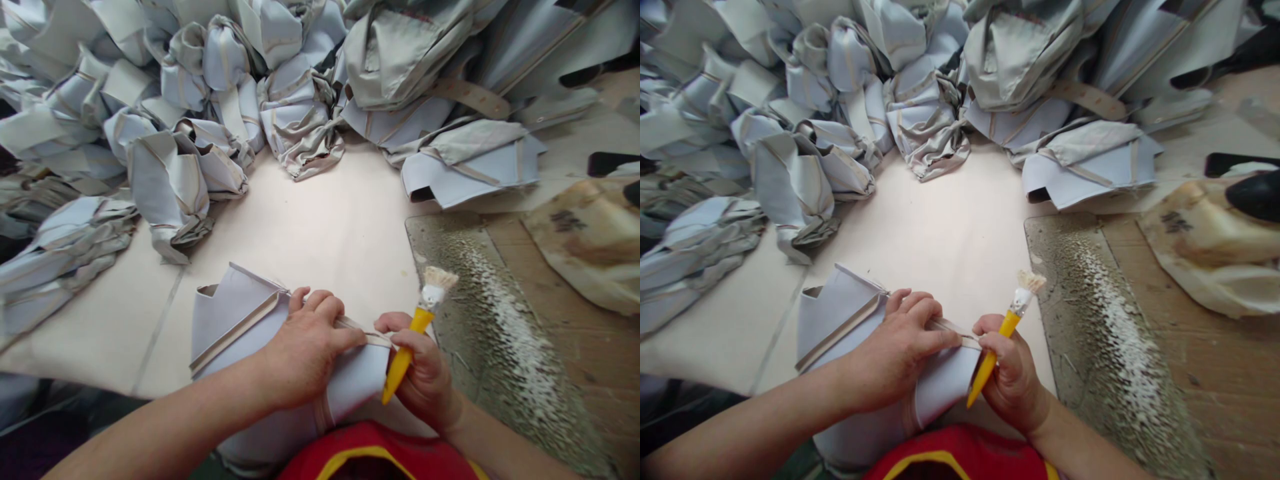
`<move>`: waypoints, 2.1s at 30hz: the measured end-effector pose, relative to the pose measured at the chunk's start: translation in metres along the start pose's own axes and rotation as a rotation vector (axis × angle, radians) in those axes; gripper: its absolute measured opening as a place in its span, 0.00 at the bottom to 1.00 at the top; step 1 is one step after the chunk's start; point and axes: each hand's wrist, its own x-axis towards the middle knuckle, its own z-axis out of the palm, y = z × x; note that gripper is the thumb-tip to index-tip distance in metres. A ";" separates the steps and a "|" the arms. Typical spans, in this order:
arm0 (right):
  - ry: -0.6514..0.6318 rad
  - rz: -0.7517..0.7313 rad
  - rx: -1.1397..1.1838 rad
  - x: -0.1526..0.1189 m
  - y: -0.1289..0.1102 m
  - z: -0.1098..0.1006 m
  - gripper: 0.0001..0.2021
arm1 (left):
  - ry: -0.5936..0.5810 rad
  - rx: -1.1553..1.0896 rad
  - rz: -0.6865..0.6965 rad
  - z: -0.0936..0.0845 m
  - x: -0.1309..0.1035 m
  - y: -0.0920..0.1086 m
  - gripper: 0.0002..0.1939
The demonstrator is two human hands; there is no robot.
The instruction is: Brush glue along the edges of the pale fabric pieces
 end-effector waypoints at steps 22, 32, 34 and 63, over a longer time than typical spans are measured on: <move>-0.108 0.104 0.064 -0.005 0.008 -0.004 0.13 | -0.039 0.454 0.507 -0.014 0.022 -0.020 0.10; -0.170 0.220 0.148 -0.005 0.003 -0.008 0.10 | -0.288 0.003 0.049 -0.032 0.034 -0.059 0.18; -0.171 0.303 0.135 -0.006 0.004 -0.011 0.07 | -0.339 -0.003 0.008 -0.032 0.035 -0.061 0.13; -0.544 0.254 -0.224 0.079 -0.033 -0.017 0.06 | -0.207 0.069 0.188 -0.022 0.045 -0.027 0.10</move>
